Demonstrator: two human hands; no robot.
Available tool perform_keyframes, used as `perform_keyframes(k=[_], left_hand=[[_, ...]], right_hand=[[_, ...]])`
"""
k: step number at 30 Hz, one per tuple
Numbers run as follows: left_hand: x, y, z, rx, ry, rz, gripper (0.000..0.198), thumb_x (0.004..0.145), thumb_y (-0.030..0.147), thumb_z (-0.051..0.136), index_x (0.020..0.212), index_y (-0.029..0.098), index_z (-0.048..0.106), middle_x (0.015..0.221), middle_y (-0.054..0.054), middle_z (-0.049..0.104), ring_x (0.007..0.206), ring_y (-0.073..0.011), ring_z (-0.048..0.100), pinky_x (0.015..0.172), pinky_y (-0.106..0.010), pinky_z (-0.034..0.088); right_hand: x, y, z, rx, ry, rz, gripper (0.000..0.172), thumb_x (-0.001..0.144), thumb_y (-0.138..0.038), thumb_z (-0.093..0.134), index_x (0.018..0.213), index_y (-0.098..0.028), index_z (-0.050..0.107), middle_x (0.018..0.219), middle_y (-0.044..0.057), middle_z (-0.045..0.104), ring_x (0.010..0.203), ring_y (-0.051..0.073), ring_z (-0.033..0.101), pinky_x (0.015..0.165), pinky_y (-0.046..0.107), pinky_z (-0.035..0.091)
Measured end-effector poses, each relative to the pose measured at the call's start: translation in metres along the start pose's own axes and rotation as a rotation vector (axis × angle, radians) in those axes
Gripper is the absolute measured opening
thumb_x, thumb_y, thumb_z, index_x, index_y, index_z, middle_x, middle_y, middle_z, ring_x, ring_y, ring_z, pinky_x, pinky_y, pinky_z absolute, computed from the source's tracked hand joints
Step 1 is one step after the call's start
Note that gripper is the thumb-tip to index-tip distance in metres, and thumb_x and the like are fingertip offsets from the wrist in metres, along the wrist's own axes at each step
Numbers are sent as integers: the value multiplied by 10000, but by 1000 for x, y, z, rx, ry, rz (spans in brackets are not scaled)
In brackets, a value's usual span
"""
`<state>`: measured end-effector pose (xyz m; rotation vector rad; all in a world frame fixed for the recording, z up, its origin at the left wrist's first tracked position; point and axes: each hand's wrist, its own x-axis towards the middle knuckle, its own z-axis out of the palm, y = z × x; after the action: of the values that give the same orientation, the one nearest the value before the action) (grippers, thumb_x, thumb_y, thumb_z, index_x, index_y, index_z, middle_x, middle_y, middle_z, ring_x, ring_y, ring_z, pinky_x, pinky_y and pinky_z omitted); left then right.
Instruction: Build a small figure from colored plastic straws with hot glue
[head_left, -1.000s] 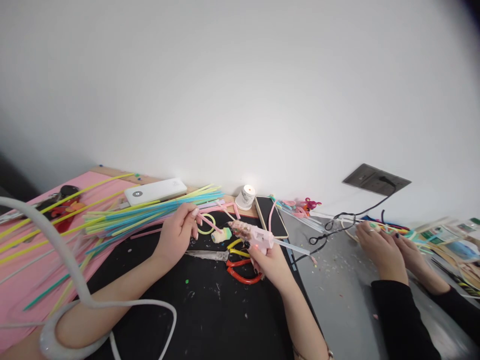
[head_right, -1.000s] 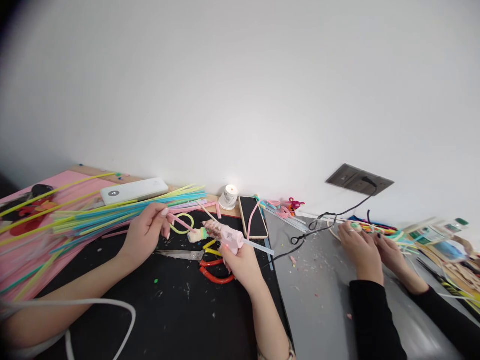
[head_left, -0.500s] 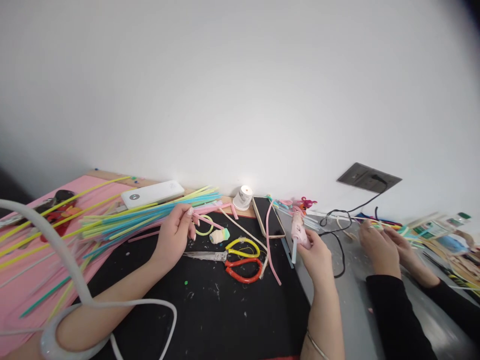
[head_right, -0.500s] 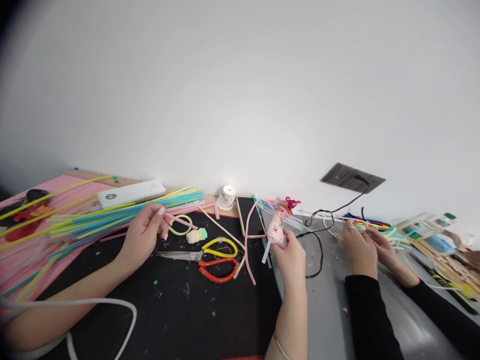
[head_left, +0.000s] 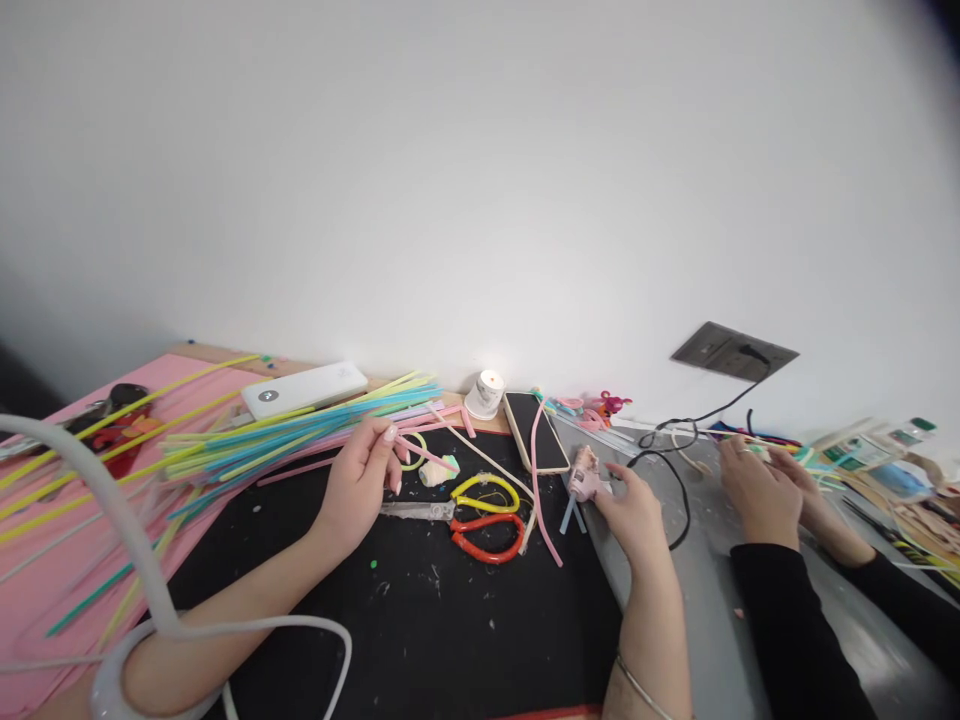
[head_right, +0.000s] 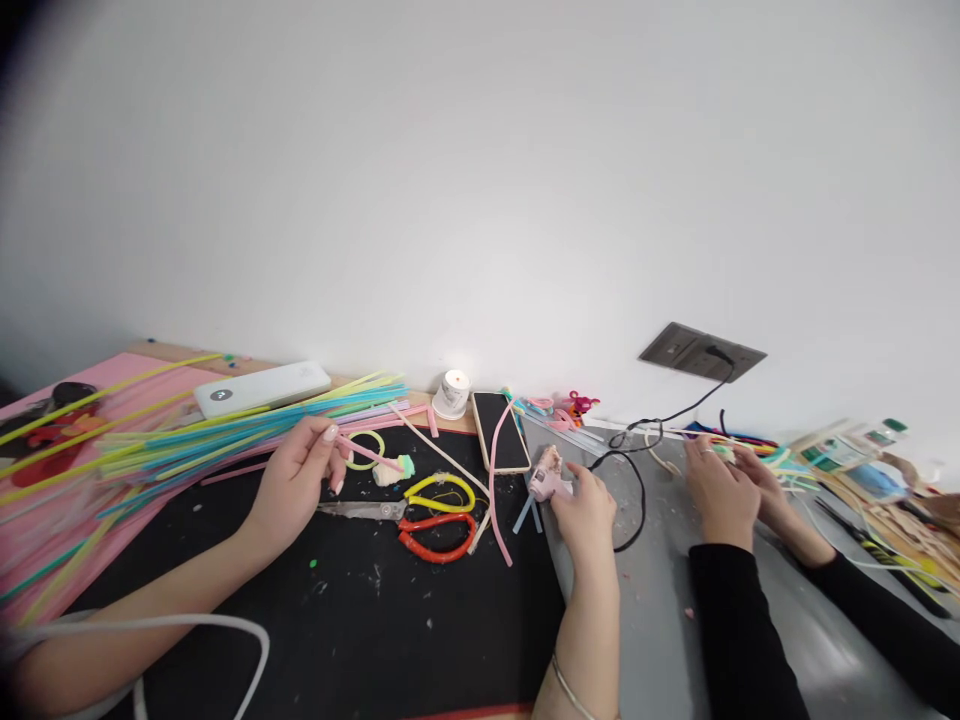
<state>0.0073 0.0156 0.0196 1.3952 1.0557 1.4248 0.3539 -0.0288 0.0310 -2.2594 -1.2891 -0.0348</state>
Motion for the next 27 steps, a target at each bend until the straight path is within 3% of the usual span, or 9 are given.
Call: perform_keyframes(k=[3, 4, 7, 9, 10, 12, 14, 17, 27], left_hand=[[-2, 2, 2, 5, -1, -2, 218, 954, 322, 402, 786, 202, 474, 600, 78, 507, 431, -79, 456, 529, -243, 384], [-3, 2, 3, 4, -5, 0, 217, 955, 321, 401, 788, 203, 474, 589, 81, 506, 433, -81, 457, 542, -246, 391], [-6, 3, 4, 12, -25, -2, 212, 958, 321, 390, 808, 205, 486, 566, 84, 497, 439, -92, 457, 565, -257, 398], [-6, 4, 5, 30, -37, -1, 212, 960, 317, 384, 813, 205, 489, 556, 86, 488, 440, -96, 455, 563, -259, 393], [-7, 4, 6, 37, -44, 1, 212, 960, 313, 383, 810, 206, 486, 553, 87, 484, 439, -96, 454, 559, -258, 390], [-7, 5, 7, 45, -64, 7, 218, 962, 309, 380, 796, 206, 479, 548, 89, 476, 435, -94, 450, 547, -253, 386], [-8, 5, 8, 45, -87, 13, 222, 963, 306, 376, 792, 207, 477, 541, 91, 467, 429, -93, 442, 530, -247, 381], [-10, 4, 9, 38, -113, 11, 217, 963, 308, 374, 802, 208, 480, 537, 91, 463, 431, -95, 446, 518, -242, 380], [-12, 2, 8, 44, -204, 15, 207, 965, 319, 378, 814, 210, 469, 513, 99, 462, 421, -96, 451, 521, -245, 384]], right_hand=[[-11, -27, -1, 354, 192, -91, 332, 718, -296, 594, 1008, -146, 656, 1093, 150, 648, 1057, 303, 582, 925, 468, 435], [-18, -38, 1, 517, 211, -120, 305, 746, -314, 590, 994, -146, 645, 1045, 145, 652, 1005, 284, 599, 902, 464, 452], [-46, -77, 16, 651, -25, -247, 213, 748, -324, 613, 901, -181, 652, 817, 64, 680, 710, 188, 646, 668, 321, 539], [-66, -101, 29, 806, -412, -317, 151, 729, -250, 642, 864, -184, 652, 736, 35, 669, 642, 161, 639, 607, 275, 525], [-74, -110, 35, 848, -531, -311, 143, 708, -229, 666, 841, -182, 650, 713, 23, 665, 601, 146, 629, 578, 258, 514], [-87, -123, 44, 936, -627, -252, 110, 701, -208, 674, 800, -177, 635, 664, -4, 648, 522, 115, 604, 534, 230, 490], [-94, -128, 48, 1005, -676, -197, 52, 734, -209, 650, 748, -172, 617, 616, -20, 636, 471, 92, 581, 508, 208, 470], [-96, -130, 48, 1095, -716, -148, 114, 775, -236, 624, 691, -167, 593, 590, -18, 648, 433, 81, 570, 473, 189, 451], [-95, -129, 50, 1349, -703, 69, 239, 723, -330, 755, 726, -137, 614, 621, 27, 706, 442, 92, 613, 481, 185, 490]])
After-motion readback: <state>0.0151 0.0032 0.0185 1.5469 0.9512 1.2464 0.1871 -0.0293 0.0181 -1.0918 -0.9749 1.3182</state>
